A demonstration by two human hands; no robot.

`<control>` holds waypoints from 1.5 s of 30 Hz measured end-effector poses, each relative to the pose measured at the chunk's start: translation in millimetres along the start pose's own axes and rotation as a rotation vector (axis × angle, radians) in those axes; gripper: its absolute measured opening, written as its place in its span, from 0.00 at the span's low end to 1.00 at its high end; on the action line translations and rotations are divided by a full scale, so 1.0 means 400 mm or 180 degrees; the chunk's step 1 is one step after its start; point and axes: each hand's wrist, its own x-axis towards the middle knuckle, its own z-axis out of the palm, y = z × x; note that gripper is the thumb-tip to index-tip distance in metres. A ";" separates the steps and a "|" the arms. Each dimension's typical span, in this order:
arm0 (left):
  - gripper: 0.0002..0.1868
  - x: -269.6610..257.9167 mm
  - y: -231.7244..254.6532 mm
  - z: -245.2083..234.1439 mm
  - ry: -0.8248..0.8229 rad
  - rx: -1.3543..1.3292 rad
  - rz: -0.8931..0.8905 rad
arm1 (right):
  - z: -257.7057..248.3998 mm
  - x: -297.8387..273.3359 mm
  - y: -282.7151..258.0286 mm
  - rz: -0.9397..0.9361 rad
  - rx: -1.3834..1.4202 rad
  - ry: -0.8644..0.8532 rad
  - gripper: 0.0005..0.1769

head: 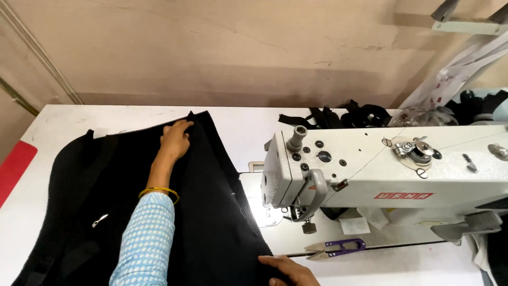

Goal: Sewing together fabric components and straps for a bag using an industrial sewing machine.

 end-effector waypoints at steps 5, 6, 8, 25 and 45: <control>0.21 -0.003 0.048 -0.026 0.0047 -0.0954 0.0029 | 0.007 -0.001 0.022 0.0129 0.0155 -0.0106 0.28; 0.20 -0.001 0.045 -0.027 0.0113 -0.1598 0.0183 | 0.012 -0.003 0.029 0.0134 0.0257 -0.0057 0.28; 0.20 -0.006 0.068 -0.040 0.0067 -0.1350 0.0032 | 0.043 0.005 0.105 0.0123 0.0247 0.0086 0.26; 0.27 0.004 0.033 0.004 -0.0543 0.0421 -0.0298 | 0.063 0.020 0.134 0.1991 0.1227 0.0901 0.17; 0.30 -0.039 0.086 -0.015 -0.0439 0.0641 -0.0096 | -0.060 -0.163 -0.136 -0.0981 -0.1681 0.0320 0.09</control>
